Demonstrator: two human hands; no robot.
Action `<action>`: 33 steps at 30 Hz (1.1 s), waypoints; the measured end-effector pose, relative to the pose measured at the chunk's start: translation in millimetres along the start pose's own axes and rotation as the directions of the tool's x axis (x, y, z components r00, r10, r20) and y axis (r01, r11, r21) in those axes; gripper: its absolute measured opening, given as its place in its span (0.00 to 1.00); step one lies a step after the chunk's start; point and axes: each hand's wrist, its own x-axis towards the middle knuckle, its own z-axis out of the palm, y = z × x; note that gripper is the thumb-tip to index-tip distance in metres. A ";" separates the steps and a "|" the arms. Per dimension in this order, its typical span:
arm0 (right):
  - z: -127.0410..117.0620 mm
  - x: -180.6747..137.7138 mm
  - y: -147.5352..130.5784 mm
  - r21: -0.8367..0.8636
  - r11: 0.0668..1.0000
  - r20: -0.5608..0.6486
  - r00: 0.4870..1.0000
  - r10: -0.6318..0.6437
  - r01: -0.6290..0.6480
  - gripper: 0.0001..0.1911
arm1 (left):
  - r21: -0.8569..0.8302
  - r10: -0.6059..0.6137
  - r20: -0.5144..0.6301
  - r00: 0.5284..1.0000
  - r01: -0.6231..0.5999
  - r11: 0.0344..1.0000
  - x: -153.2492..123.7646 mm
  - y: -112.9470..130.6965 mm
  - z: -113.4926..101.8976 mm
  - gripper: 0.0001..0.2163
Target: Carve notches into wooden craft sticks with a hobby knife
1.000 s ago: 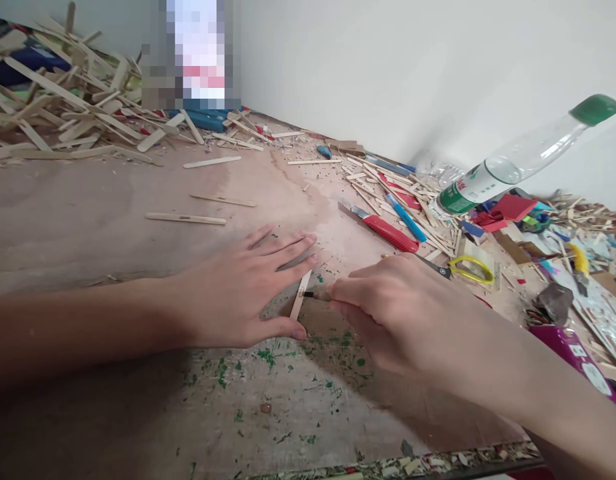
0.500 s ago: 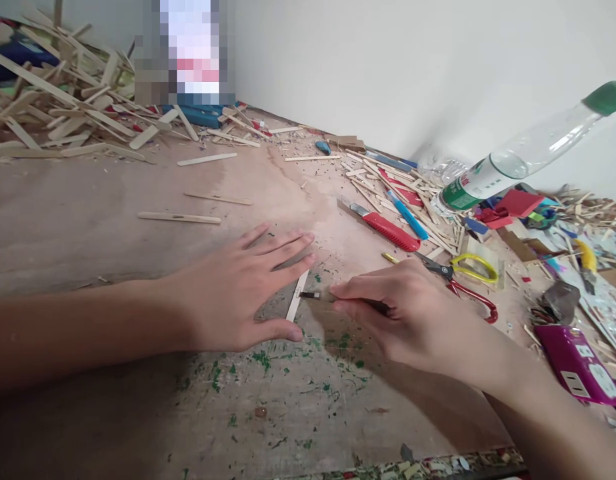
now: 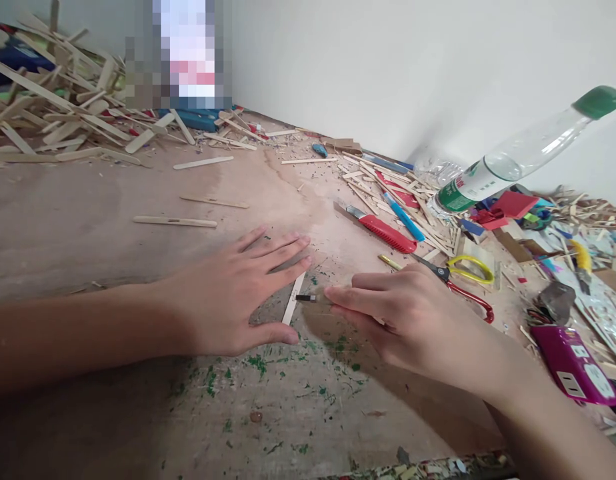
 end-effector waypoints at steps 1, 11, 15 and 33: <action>-1.1 1.5 -1.9 -0.008 1.000 0.002 1.000 0.015 -0.015 0.11 | 0.004 0.002 -0.003 1.000 -0.002 1.000 0.0 -0.3 0.4 0.49; -4.2 10.4 -4.2 0.079 0.995 -0.002 0.998 0.067 -0.067 0.09 | -0.015 -0.003 -0.001 1.000 0.003 1.000 -0.7 0.2 0.0 0.48; -6.5 13.6 -5.6 0.077 0.995 0.045 0.997 0.062 -0.065 0.10 | -0.017 0.000 -0.010 1.000 0.000 1.000 -1.0 -0.3 -0.1 0.49; 3.6 16.0 9.5 0.183 0.966 0.163 0.974 0.155 -0.184 0.14 | 0.003 -0.007 -0.010 1.000 0.007 1.000 -0.4 0.1 1.1 0.50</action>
